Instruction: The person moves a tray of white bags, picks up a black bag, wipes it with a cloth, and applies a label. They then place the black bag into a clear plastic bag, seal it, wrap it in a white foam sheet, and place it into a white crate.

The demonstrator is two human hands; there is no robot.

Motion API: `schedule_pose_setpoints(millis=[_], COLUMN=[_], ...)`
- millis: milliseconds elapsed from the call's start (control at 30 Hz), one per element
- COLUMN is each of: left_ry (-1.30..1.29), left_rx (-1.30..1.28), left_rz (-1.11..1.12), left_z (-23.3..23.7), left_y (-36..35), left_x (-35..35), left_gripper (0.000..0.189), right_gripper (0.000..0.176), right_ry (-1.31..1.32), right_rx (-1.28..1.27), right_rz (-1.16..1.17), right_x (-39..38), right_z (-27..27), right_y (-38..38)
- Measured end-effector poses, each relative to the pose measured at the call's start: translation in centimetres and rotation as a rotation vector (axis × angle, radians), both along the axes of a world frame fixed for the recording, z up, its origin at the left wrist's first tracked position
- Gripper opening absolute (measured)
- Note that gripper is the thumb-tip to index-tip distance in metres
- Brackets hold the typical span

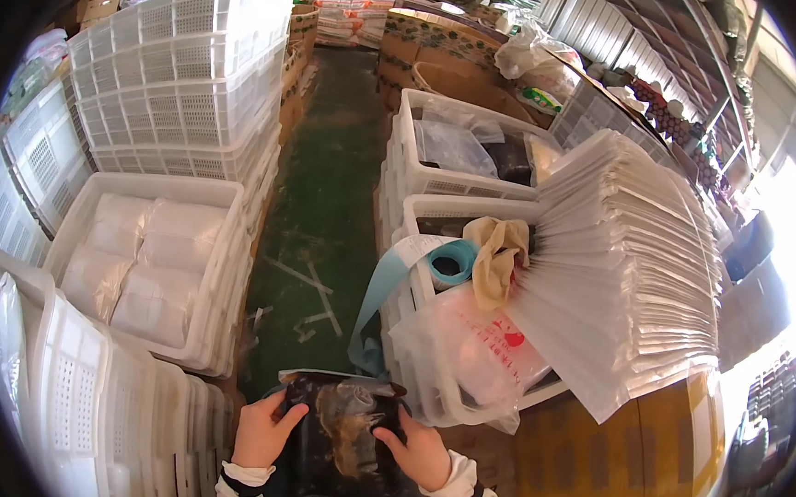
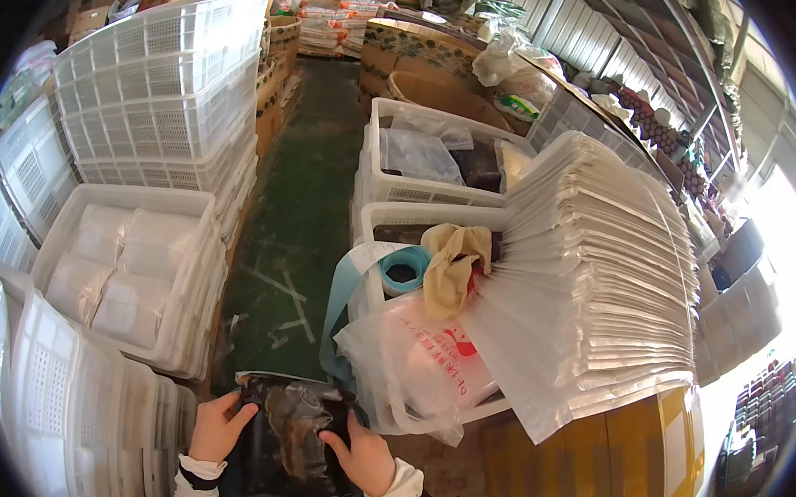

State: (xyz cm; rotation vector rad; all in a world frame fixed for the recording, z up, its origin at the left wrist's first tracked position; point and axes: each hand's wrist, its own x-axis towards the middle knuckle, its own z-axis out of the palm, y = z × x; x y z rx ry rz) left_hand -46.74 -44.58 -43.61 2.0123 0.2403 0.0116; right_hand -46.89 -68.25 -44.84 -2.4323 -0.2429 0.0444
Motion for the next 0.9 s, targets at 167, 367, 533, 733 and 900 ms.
schedule_pose_setpoints(millis=[167,367,533,733,900], left_ry=[0.116,-0.102,-0.080,-0.050,0.025], left_rx=[0.042,0.293,0.189,0.386,0.503], left_rz=[0.034,-0.075,-0.037,-0.031,-0.134], left_z=[-0.3,-2.6,-4.2,-4.1,0.8], left_y=[0.9,0.2,0.3,1.3,3.4], left_x=[-0.9,-1.9,0.2,2.0,5.5], left_gripper=[0.035,0.065,0.057,0.040,0.043], right_gripper=[0.070,0.052,0.039,0.055,0.058], right_ry=[-0.089,0.133,0.004,-0.361,-0.336], right_rx=[0.238,0.563,-0.069,-0.293,-0.163], right_rz=[-0.007,0.043,-0.083,0.280,0.700], right_x=[1.5,4.2,4.8,0.4,4.0], right_z=[-1.7,-2.6,-1.9,2.1,1.4], right_y=[2.6,4.2,3.9,5.5,5.3])
